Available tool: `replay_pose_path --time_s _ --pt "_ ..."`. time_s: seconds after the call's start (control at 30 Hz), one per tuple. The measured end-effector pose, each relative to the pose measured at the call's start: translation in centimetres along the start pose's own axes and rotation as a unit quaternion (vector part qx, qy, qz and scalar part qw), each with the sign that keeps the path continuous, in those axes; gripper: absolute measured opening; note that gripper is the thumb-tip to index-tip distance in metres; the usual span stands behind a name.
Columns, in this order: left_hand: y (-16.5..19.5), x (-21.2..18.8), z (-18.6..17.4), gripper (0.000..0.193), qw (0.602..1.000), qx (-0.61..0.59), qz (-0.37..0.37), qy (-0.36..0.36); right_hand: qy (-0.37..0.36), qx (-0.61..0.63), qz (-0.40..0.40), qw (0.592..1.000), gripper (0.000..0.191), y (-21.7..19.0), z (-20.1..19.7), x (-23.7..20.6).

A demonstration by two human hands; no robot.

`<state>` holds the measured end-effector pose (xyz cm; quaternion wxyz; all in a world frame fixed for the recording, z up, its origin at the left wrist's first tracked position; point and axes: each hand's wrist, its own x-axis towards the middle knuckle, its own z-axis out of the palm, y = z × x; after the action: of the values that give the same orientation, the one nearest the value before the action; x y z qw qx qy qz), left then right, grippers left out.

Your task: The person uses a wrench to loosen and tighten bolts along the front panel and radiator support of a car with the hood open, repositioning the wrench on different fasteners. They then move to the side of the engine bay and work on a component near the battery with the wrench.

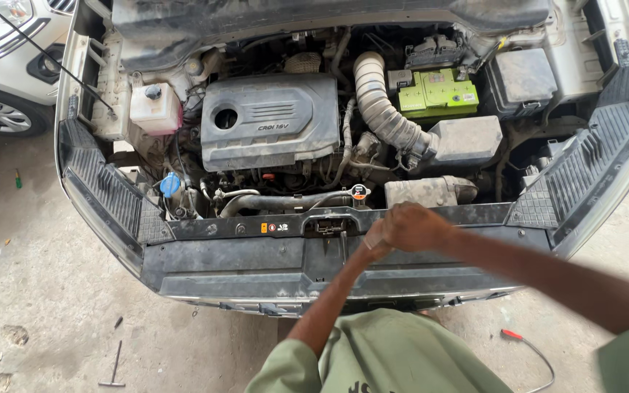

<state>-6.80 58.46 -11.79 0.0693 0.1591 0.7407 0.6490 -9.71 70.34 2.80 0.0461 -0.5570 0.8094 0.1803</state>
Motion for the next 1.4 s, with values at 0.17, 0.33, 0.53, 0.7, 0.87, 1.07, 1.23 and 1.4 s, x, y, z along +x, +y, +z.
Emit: replay_pose_path --time_s 0.17,0.33,0.53,0.7,0.87,1.07,1.23,1.4 --pt "1.0 -1.5 3.5 0.034 0.963 -0.139 0.075 0.218 0.024 0.263 0.405 0.875 0.041 -0.7 1.5 0.5" --pt "0.5 -1.5 2.3 0.024 0.988 -0.097 -0.031 0.117 0.074 0.299 0.383 0.871 0.045 -1.3 -0.9 -3.0" --pt "-1.4 -0.6 1.5 0.033 0.999 -0.044 -0.011 0.001 0.332 0.006 0.114 0.936 0.053 0.0 -2.7 -6.0" --pt "-0.4 -1.2 1.8 0.015 0.991 -0.003 0.072 0.110 -0.044 0.132 0.268 0.953 0.030 -2.6 -1.9 -2.7" --pt "0.0 -2.2 0.8 0.004 0.991 -0.044 0.010 0.129 0.070 0.197 0.205 0.956 0.032 -1.3 -3.4 -1.7" --pt "-0.2 -0.7 -0.3 0.023 0.995 0.074 0.047 0.056 0.172 0.018 0.021 0.985 0.023 -0.3 -7.0 -3.1" --pt "1.4 -0.9 -0.8 0.026 0.997 -0.007 -0.056 -0.043 -0.222 0.227 0.286 0.904 0.041 1.4 -7.2 -1.9" --pt "1.7 -0.7 -1.1 0.029 0.996 -0.023 -0.056 -0.069 0.298 -0.018 -0.013 0.954 0.032 2.4 -6.2 -3.4"
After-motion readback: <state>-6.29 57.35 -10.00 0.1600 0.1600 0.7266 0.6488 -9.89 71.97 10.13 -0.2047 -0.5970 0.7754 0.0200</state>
